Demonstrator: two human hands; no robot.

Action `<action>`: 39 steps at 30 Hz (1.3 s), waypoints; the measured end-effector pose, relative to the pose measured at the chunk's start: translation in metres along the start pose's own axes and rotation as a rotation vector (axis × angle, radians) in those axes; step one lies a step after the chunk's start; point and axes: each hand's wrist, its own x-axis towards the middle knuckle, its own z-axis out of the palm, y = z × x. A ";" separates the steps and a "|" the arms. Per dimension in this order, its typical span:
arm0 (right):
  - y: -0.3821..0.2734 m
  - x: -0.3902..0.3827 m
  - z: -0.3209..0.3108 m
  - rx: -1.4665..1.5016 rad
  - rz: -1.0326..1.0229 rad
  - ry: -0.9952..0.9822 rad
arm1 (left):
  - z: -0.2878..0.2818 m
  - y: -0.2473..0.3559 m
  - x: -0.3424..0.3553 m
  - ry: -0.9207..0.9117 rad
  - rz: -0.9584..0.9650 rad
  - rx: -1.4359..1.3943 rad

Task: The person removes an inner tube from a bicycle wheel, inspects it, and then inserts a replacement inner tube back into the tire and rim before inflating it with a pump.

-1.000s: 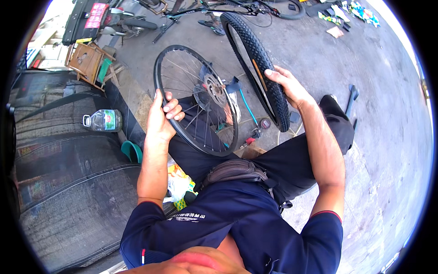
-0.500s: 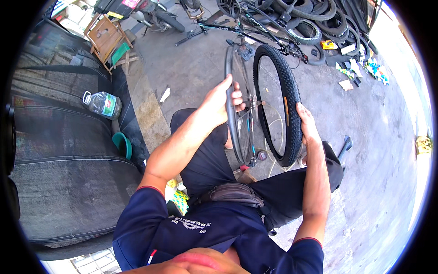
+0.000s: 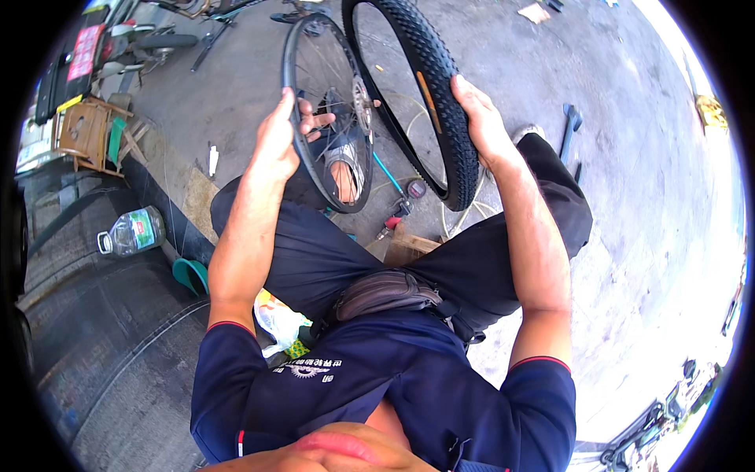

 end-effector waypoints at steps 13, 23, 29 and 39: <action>0.007 -0.003 -0.002 0.162 0.023 -0.077 | 0.010 0.014 -0.012 -0.085 0.056 -0.284; 0.022 0.002 -0.016 0.149 0.005 -0.156 | 0.028 0.017 -0.002 -0.027 0.054 -0.351; 0.027 0.006 -0.021 0.126 -0.006 -0.149 | 0.025 0.016 0.004 -0.004 0.073 -0.372; 0.017 0.003 -0.011 0.105 -0.044 -0.124 | 0.027 0.018 0.007 -0.013 0.100 -0.310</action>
